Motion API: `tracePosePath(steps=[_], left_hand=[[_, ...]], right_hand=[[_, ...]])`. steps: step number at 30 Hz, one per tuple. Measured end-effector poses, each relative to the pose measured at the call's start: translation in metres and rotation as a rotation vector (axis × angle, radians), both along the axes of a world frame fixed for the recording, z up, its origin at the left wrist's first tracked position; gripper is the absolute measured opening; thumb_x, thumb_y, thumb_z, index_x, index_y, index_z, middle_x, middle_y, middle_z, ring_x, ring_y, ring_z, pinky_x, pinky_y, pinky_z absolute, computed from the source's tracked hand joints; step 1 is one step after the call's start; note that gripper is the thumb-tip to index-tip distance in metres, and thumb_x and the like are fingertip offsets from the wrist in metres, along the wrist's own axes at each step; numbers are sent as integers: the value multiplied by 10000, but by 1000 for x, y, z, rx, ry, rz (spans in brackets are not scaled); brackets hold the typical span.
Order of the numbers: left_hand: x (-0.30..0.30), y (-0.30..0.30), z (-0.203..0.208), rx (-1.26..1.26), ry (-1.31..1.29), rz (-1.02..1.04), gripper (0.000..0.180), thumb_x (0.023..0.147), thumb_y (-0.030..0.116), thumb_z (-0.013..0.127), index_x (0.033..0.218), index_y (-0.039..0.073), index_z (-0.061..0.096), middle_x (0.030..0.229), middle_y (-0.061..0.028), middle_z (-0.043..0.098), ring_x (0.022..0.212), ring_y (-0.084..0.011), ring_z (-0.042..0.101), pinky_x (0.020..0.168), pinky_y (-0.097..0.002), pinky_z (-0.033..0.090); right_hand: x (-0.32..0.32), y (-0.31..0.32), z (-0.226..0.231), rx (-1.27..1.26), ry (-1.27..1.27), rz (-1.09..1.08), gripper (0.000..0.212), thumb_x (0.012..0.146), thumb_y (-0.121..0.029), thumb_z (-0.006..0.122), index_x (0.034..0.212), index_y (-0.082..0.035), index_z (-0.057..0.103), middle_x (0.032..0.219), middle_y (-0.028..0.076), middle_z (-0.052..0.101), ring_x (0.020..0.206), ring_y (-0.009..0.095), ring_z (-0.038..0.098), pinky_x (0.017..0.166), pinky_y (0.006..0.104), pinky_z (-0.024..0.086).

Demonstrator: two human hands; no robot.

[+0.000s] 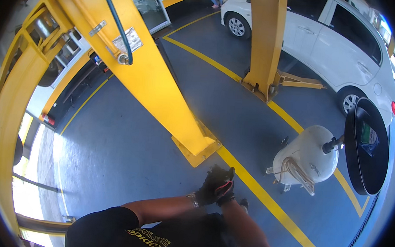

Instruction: The person moves an oil drain cart, retrieves a spray can from a tool cart, and sprays lubricant onto the underside of a vehicle raised on a lift. The person also handles several boxed auto parts and a rag during the sequence.

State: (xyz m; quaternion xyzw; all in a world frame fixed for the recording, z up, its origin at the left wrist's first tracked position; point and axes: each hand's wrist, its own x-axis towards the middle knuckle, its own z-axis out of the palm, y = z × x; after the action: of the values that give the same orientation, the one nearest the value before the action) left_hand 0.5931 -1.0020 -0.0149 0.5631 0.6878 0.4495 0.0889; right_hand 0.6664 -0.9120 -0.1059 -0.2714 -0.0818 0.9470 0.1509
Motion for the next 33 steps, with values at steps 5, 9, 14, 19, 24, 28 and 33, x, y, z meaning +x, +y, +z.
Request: tracePosePath(steps=[5,9,14,19,24,28,33], left_hand=[[16,-10,-4,-122,174,345,383,915,246,702,1272,113,655,1333,-156,624,1272,-368,559,1095,-507,418],[66,-71,-42,-221,-50,646,439,936,273,673,1341,110,625,1296,-150,654,1205,-358,601,1061,-484,447],[179,-199,-55,-553,-334,1048,443,886,215,716,1316,151,628,1177,-117,710,1084,-341,670,981,-469,511],[357,-315,-38,-405,-995,1656,288,953,261,670,1203,121,643,1033,-111,720,919,-296,723,783,-491,568],[539,-337,-23,1345,-1394,1579,275,1045,302,596,1246,115,581,978,-78,702,861,-238,727,700,-462,588],[625,-295,-29,666,-863,2132,372,1042,347,591,1322,103,568,1181,-78,690,1035,-283,698,874,-466,574],[724,-285,-59,1023,-554,2589,374,1056,389,522,1298,119,617,1220,-39,684,1152,-242,660,1052,-460,511]], right_hand=[[6,2,75,-113,126,331,676,965,-704,515,1315,-127,544,1244,59,569,1116,213,534,947,370,428],[47,-6,72,-146,133,876,890,988,-742,401,1570,-69,383,1534,148,492,1442,329,433,1234,499,278],[82,-83,72,-270,39,1471,905,987,-754,393,1579,-69,394,1570,174,462,1475,337,400,1245,498,250],[147,-205,110,-275,335,1997,858,1030,-696,378,1568,-28,388,1567,195,453,1457,341,419,1235,487,274],[229,-305,119,17,528,2241,840,1041,-685,360,1563,-28,394,1564,182,463,1449,331,435,1239,471,279],[350,-351,95,35,466,2448,830,1060,-651,365,1604,-26,311,1630,163,361,1521,285,312,1257,425,223],[519,-372,91,47,677,2669,844,1065,-624,395,1636,-30,211,1656,148,312,1545,283,264,1269,417,199]])
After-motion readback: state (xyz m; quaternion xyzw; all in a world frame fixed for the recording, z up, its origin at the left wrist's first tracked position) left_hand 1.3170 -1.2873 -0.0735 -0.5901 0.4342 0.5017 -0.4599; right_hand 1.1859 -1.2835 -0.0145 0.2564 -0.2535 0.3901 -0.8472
